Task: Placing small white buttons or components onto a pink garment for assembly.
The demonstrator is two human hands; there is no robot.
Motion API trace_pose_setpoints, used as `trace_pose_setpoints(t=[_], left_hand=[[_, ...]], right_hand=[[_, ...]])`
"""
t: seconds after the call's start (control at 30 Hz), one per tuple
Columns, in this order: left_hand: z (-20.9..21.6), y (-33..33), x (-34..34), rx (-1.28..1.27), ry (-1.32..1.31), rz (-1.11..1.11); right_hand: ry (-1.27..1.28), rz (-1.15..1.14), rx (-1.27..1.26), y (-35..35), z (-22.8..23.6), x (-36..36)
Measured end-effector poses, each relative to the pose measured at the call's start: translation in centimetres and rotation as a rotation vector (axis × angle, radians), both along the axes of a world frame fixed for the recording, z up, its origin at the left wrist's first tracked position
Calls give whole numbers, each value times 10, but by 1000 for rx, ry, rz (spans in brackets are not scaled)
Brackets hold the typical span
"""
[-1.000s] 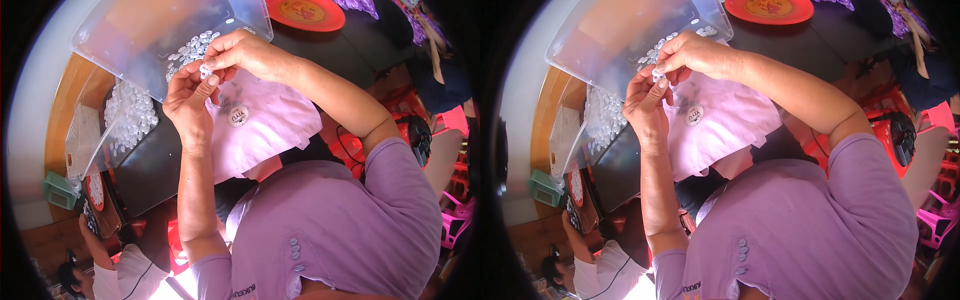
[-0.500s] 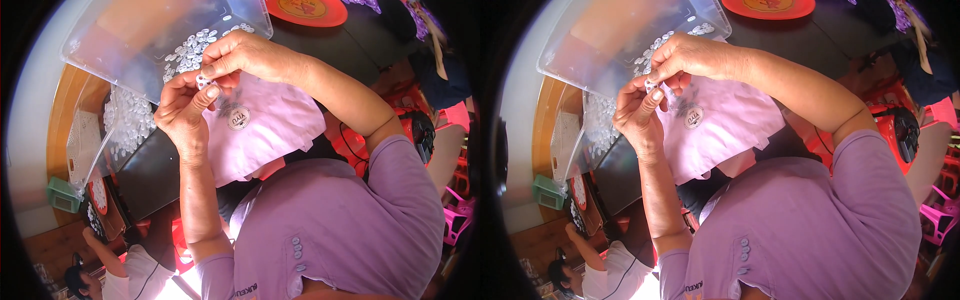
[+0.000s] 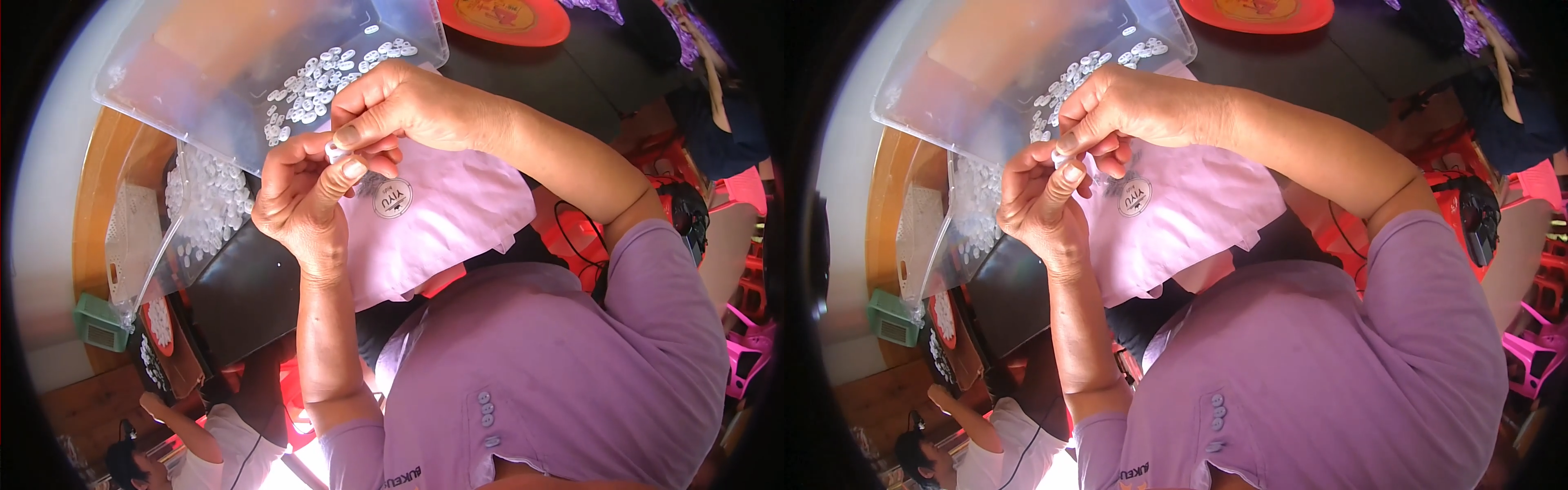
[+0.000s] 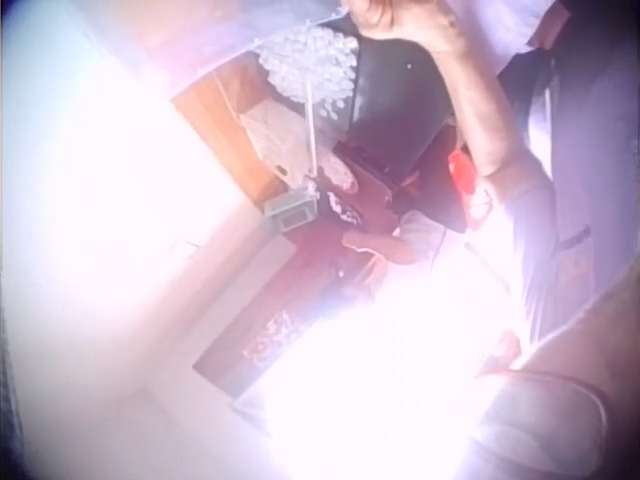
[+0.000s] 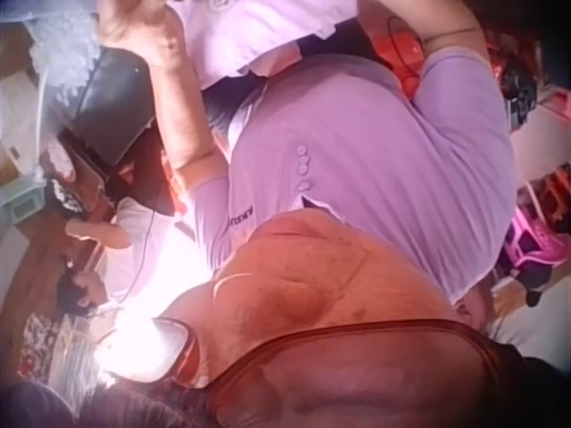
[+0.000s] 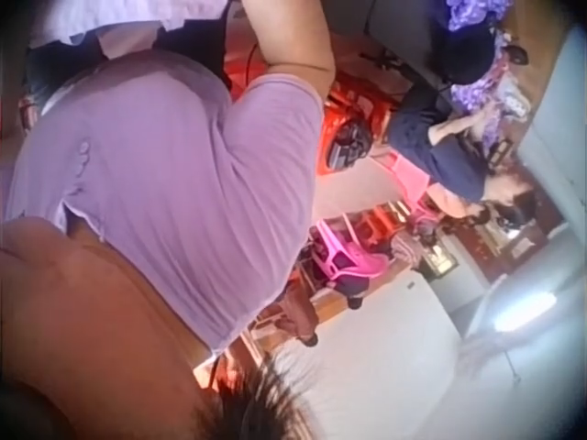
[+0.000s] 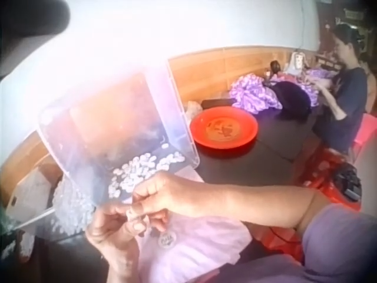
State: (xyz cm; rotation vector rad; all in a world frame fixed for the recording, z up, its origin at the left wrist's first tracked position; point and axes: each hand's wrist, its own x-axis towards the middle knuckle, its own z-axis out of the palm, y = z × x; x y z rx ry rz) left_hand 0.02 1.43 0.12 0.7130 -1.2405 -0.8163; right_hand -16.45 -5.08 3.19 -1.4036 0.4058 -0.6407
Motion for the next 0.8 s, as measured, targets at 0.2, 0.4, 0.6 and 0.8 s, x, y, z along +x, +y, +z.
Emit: trace_pose_setpoints(t=[0.2, 0.4, 0.6, 0.8], left_hand=[[0, -1, -3, -59, 15, 14], [0, -1, -6, -56, 21, -1], [-2, -2, -6, -59, 49, -21], [9, -3, -4, -17, 29, 234]], right_hand=[[-5, 41, 46, 1, 1, 1], [-32, 41, 83, 3, 3, 1], [-55, 104, 119, 3, 0, 1], [66, -186, -159, -23, -9, 7]])
